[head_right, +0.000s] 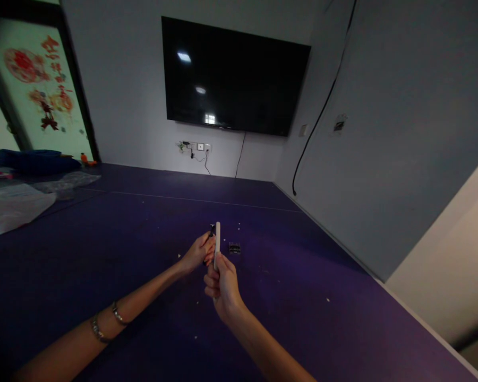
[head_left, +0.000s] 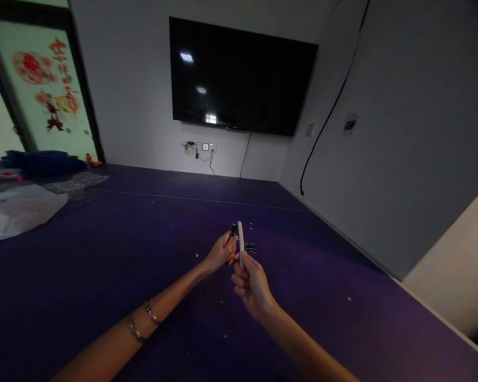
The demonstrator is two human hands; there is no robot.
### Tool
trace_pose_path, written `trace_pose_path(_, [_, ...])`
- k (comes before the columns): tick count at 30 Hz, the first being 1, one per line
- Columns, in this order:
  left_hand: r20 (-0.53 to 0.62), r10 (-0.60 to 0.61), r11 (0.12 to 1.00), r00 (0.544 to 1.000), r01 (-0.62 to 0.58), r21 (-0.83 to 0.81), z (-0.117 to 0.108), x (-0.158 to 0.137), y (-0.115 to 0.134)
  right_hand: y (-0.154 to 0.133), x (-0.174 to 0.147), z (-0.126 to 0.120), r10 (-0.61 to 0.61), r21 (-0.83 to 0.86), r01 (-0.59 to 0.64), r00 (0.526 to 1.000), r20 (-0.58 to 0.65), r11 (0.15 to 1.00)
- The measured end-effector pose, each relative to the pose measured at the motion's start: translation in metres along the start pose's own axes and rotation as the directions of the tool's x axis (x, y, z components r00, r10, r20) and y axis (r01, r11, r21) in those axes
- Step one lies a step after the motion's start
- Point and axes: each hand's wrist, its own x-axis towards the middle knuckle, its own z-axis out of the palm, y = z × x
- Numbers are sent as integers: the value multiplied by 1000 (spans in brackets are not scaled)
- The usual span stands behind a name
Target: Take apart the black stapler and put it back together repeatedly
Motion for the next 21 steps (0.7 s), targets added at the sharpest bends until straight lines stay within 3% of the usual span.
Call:
trace_pose_path(5, [-56,-47,996,997,42,-80,-4,3,6,6,-8,2,12,-10,-12,999,-44,1000])
trace_pose_path(8, [-93,-114,988,989,102,-119,-2,2,11,-11,-1,5,-159,-67,157,987,-16,985])
trace_pose_path(11, [-113,-173,969,978,148,-199,2,-2,16,-40,20,2,-345,-231,343,938,30,911])
trace_pose_path(14, [-137,-269,924,953,216,-314,9,-5,24,-67,46,-9,-427,-471,423,898,106,774])
trace_pose_path(17, [-174,-382,863,907,283,-419,15,-7,31,-82,68,-26,-475,-733,442,860,184,517])
trace_pose_path(21, [-184,-475,793,860,327,-514,21,-8,31,-81,84,-47,-448,-929,308,874,191,206])
